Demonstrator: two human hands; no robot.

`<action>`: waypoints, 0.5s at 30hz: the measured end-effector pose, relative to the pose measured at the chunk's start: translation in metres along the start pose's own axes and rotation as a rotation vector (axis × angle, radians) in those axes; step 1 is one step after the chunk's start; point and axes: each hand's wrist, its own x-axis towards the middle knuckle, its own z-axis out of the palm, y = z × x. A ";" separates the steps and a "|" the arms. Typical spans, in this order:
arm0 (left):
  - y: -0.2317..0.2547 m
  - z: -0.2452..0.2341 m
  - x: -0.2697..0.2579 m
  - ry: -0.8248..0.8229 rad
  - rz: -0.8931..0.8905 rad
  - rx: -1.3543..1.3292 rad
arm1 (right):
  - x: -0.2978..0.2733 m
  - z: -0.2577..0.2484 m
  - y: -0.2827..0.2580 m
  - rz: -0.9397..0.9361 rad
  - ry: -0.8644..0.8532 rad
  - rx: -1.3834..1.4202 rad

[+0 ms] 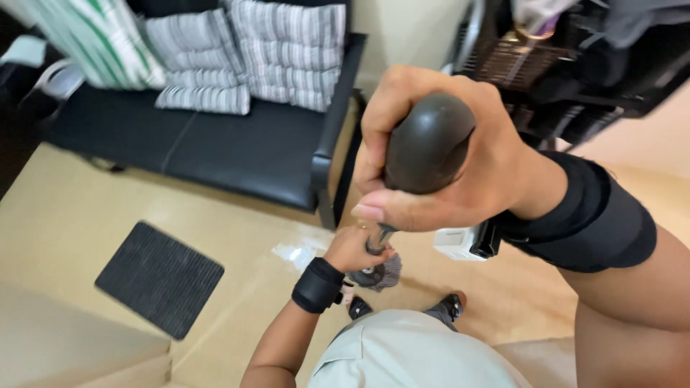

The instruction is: The person mops a light-colored tiled floor in a living area using a spin mop. They move the mop back and forth across the floor, navigating around a black sofa, a shoe rack, and a curtain partition.

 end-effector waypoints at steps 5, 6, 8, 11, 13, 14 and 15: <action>-0.010 -0.017 -0.026 0.114 -0.053 -0.033 | 0.014 0.025 0.005 -0.040 -0.054 0.113; -0.016 -0.010 -0.027 0.120 -0.057 -0.034 | 0.013 0.028 0.002 -0.041 -0.061 0.116; -0.025 0.004 -0.024 0.077 0.011 0.024 | 0.009 0.029 -0.005 0.002 0.011 0.065; -0.036 0.031 -0.007 0.131 0.146 0.011 | 0.003 0.022 -0.011 0.144 0.090 0.169; -0.040 0.047 0.008 0.146 0.117 -0.006 | -0.003 0.013 -0.005 0.144 0.118 0.143; -0.042 0.055 0.017 0.157 0.080 -0.025 | -0.006 0.008 -0.003 0.147 0.146 0.124; -0.046 0.060 0.029 0.176 0.084 -0.021 | -0.007 0.004 -0.001 0.134 0.133 0.116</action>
